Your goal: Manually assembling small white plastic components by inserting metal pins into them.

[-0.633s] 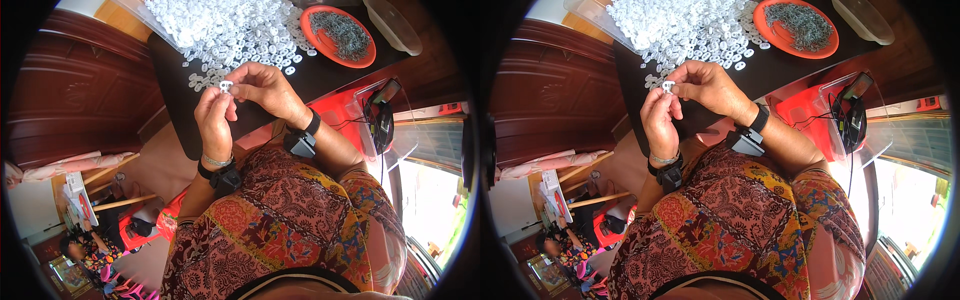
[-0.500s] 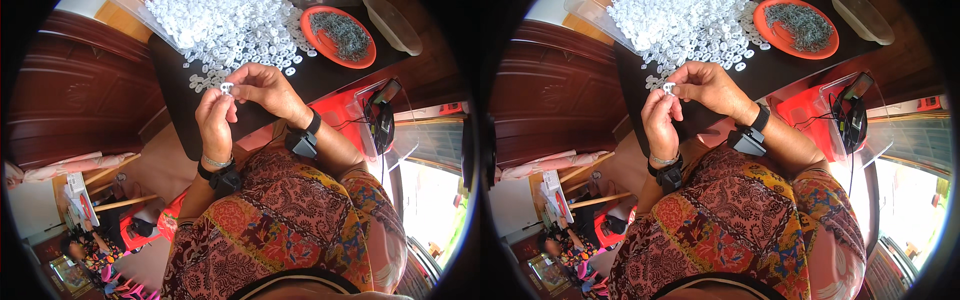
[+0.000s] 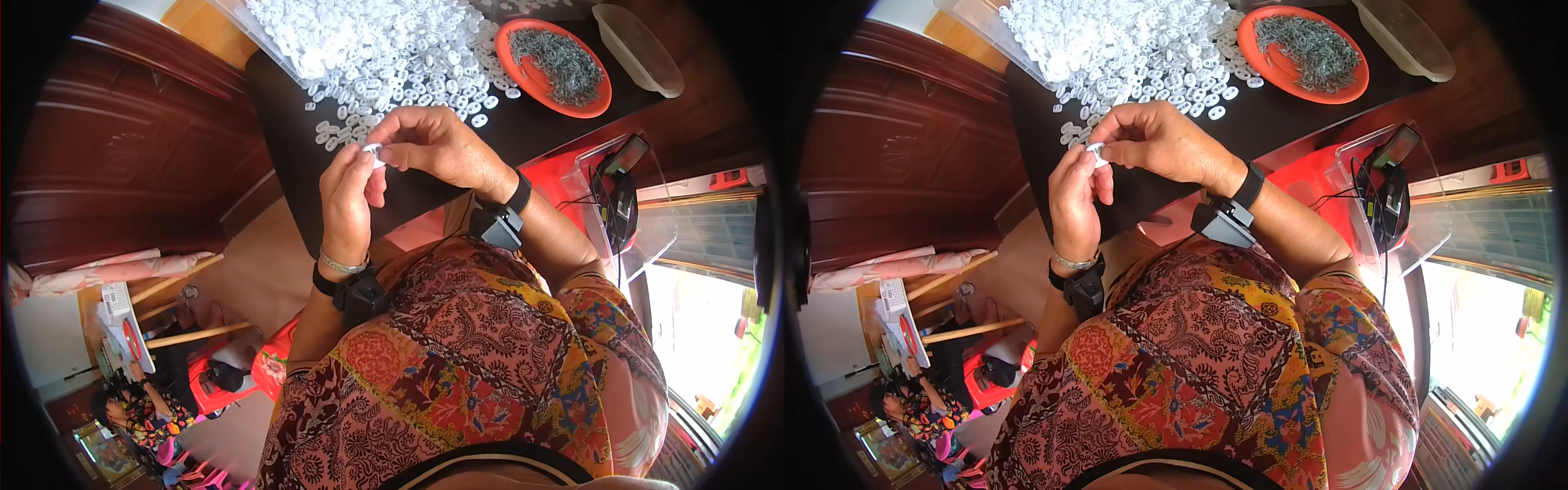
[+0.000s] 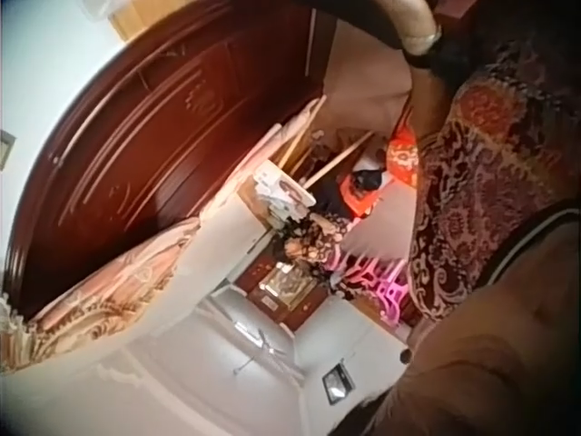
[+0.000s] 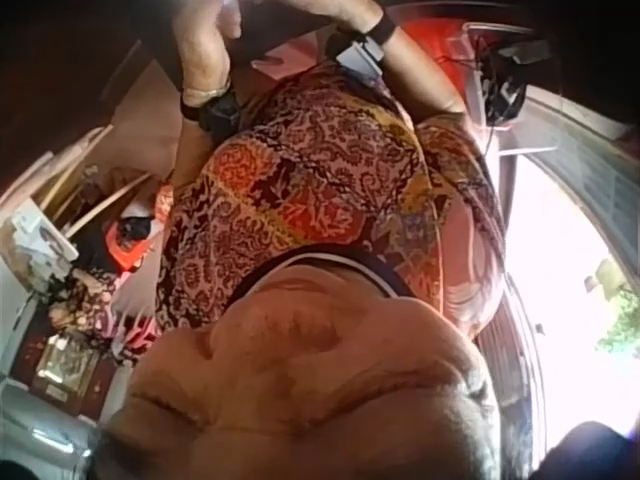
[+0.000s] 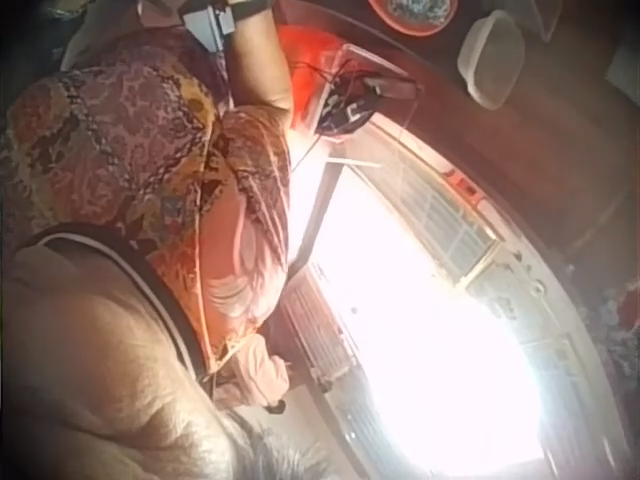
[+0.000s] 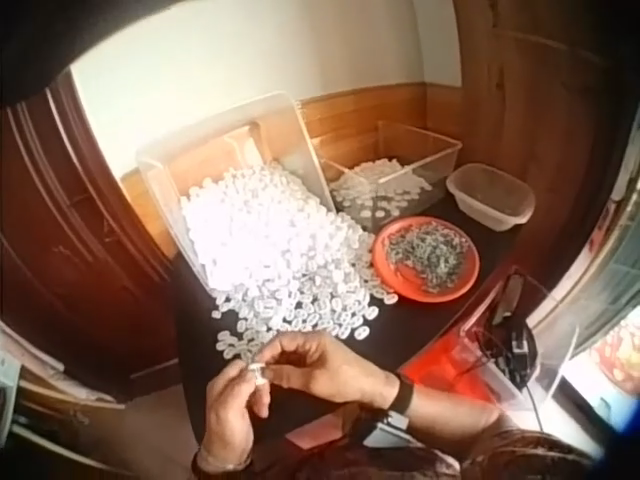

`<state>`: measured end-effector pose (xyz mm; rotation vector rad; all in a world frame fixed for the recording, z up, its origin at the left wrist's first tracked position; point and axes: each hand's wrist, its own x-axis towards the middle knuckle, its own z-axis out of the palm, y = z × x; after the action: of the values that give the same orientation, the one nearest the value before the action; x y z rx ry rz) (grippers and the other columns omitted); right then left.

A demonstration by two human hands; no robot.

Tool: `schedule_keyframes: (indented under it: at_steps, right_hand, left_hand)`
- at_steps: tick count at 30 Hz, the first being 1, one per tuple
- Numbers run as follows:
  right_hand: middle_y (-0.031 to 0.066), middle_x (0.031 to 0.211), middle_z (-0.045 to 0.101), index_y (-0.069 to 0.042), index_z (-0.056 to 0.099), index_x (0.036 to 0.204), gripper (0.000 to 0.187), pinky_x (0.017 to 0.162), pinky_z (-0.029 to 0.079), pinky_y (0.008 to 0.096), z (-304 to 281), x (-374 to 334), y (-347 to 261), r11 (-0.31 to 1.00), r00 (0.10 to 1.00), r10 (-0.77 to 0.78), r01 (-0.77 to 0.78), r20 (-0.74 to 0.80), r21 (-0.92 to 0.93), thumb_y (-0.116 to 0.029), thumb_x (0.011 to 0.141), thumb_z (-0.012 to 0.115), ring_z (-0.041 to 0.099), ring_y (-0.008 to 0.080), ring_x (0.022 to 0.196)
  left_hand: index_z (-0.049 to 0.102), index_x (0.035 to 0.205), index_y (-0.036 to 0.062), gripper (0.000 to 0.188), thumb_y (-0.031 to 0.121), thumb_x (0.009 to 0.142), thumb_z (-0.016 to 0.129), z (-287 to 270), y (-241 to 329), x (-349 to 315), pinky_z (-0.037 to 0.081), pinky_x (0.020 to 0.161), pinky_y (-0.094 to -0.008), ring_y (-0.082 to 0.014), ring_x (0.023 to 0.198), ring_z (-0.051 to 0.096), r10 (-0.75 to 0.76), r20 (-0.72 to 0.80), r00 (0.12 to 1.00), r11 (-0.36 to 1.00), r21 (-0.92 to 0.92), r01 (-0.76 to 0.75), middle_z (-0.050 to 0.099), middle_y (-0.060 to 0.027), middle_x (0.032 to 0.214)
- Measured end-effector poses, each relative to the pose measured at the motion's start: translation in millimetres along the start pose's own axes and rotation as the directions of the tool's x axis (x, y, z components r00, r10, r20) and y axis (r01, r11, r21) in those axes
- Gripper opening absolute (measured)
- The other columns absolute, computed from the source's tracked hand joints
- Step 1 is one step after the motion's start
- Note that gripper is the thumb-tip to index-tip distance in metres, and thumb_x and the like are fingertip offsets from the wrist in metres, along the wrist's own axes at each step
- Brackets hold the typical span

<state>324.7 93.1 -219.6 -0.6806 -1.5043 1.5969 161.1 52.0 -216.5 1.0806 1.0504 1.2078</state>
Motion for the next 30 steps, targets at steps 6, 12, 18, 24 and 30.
schedule_keyframes:
  at_steps: [6,12,18,24,30]
  right_hand:
    - [0.0018,0.090,0.063,-0.003,0.061,0.110,0.033,0.073,0.048,0.0247,10.5,-1.3,2.7,0.993,0.994,-0.107,0.108,0.007,-0.052,-0.004,0.079,0.071,0.059,0.0092,0.080]
    - [0.0041,0.088,0.062,-0.005,0.064,0.109,0.036,0.073,0.048,0.0284,10.8,-6.9,3.3,0.858,0.955,-0.297,0.255,-0.025,-0.447,-0.011,0.075,0.075,0.060,0.0158,0.080]
    - [0.0045,0.089,0.063,-0.005,0.064,0.108,0.033,0.076,0.047,0.0283,11.7,-11.9,-3.6,0.930,0.967,-0.255,0.240,-0.018,-0.278,-0.008,0.077,0.073,0.059,0.0156,0.084]
    - [0.0035,0.092,0.064,-0.003,0.064,0.110,0.032,0.077,0.048,0.0273,12.2,-13.9,-10.0,0.974,0.987,-0.158,0.159,0.017,-0.161,-0.003,0.078,0.070,0.059,0.0126,0.083]
    - [0.0040,0.093,0.066,-0.002,0.062,0.113,0.030,0.080,0.049,0.0262,13.9,-15.0,-10.2,0.996,0.995,-0.083,0.085,0.052,-0.033,0.000,0.083,0.065,0.061,0.0108,0.087]
  left_hand:
    - [0.053,0.075,0.0035,0.025,0.021,0.091,0.048,1.3,2.6,-0.4,0.031,0.048,-0.0200,-0.0058,0.052,0.040,0.045,-0.084,0.995,0.999,0.017,-0.044,0.047,0.0015,0.064]
    - [0.057,0.081,0.0005,0.024,0.020,0.091,0.047,-1.1,0.6,-4.1,0.033,0.051,-0.0207,-0.0061,0.054,0.040,0.028,-0.025,0.999,0.999,-0.014,-0.029,0.047,0.0011,0.065]
    - [0.057,0.083,-0.0001,0.024,0.020,0.092,0.047,-4.1,7.9,-9.4,0.034,0.055,-0.0198,-0.0050,0.059,0.041,0.072,0.059,0.996,0.992,0.103,-0.077,0.047,0.0013,0.067]
    - [0.054,0.082,0.0011,0.025,0.022,0.092,0.047,-4.8,7.0,-10.7,0.033,0.055,-0.0194,-0.0049,0.058,0.041,0.125,0.075,0.989,0.986,0.102,-0.132,0.046,0.0014,0.066]
    - [0.051,0.078,0.0028,0.024,0.021,0.093,0.047,-3.2,0.8,-12.0,0.032,0.053,-0.0197,-0.0051,0.056,0.039,0.102,0.011,0.995,0.988,0.114,-0.103,0.044,0.0021,0.063]
